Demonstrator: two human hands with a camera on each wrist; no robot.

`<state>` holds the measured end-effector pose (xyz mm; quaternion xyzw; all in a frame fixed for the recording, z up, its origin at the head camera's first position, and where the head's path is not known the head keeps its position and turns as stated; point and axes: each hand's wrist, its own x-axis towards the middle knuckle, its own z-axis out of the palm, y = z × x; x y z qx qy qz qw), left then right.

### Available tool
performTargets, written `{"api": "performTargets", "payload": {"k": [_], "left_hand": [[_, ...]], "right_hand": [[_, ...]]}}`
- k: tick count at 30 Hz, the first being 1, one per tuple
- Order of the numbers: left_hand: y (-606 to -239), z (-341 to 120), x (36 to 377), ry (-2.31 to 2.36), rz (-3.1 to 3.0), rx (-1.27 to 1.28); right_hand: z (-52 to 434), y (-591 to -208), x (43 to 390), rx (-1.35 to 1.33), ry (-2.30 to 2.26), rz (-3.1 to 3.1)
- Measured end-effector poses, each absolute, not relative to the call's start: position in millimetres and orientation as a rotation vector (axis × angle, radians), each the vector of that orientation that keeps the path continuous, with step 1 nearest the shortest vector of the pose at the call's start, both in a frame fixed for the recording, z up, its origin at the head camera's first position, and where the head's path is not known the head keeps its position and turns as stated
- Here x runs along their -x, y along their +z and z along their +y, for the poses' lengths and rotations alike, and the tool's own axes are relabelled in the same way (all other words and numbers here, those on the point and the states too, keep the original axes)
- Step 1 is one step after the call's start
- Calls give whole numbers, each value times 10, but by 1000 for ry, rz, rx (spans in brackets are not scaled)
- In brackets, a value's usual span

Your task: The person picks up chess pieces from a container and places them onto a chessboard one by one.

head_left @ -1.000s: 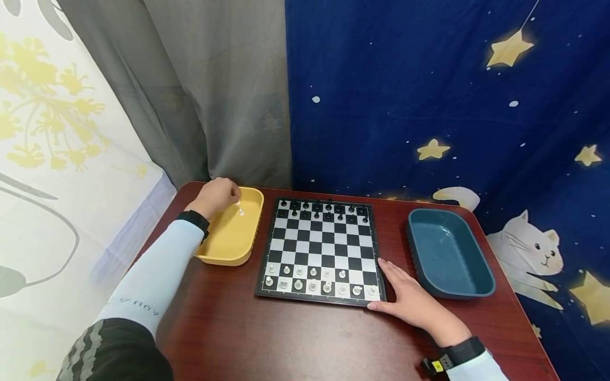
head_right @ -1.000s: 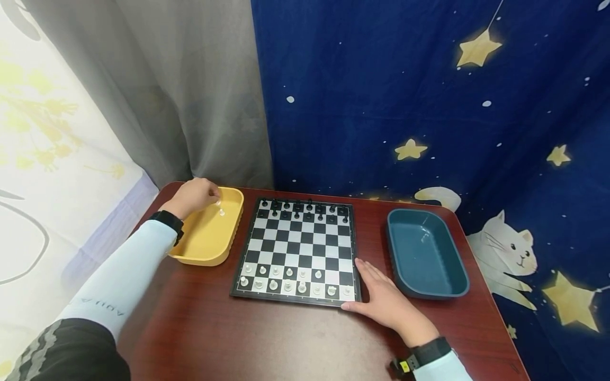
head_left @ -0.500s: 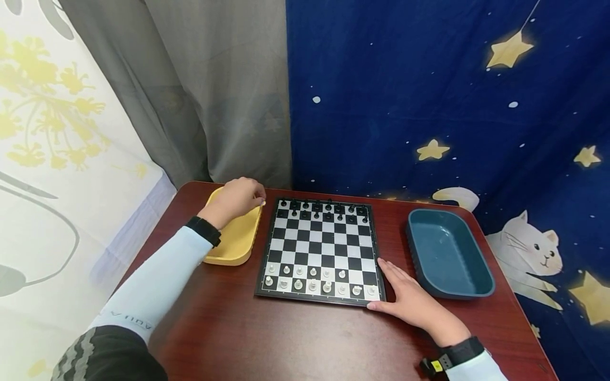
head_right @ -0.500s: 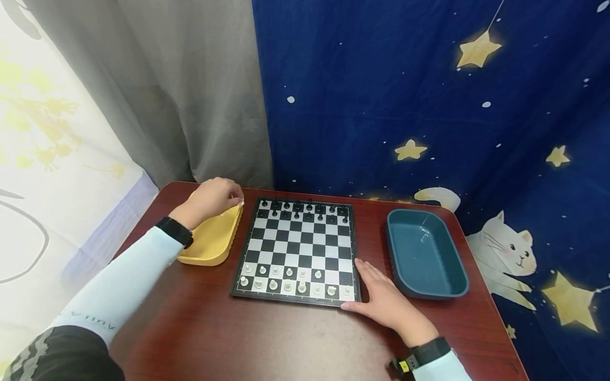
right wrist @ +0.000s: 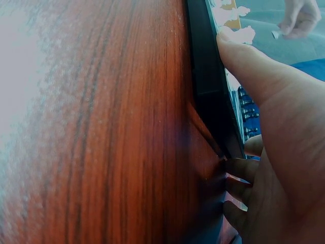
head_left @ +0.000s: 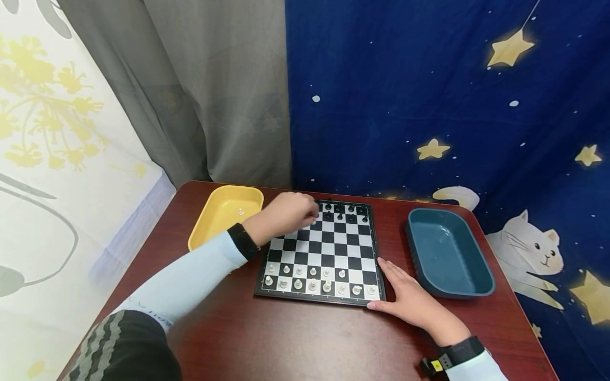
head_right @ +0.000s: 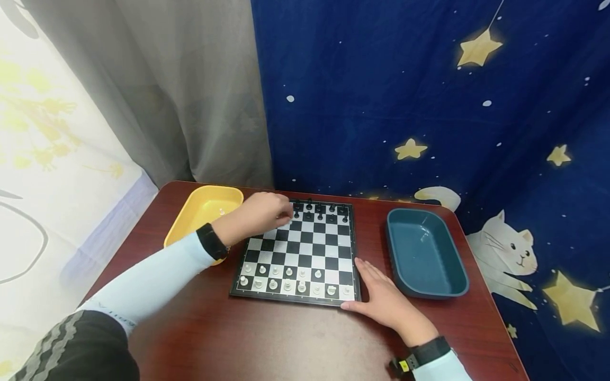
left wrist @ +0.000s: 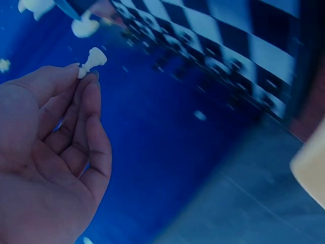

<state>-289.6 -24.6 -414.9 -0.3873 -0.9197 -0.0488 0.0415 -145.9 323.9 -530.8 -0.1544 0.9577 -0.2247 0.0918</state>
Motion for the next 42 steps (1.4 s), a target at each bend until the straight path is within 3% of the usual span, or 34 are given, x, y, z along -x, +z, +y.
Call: {"api": "performTargets", "payload": {"k": [10,17,42], "left_hand": [[-4315,390,2617,-95,-2675,1525],[-4429,650,2483,-14,-2640,1622],[-4736,893,2325,82,-2676,1737]], "right_hand": [[3235,-5308,1459,472,-679,2842],[3266,-5338,1472,466,-680,2839],[3304,-5372,1480,490,-671,2847]]}}
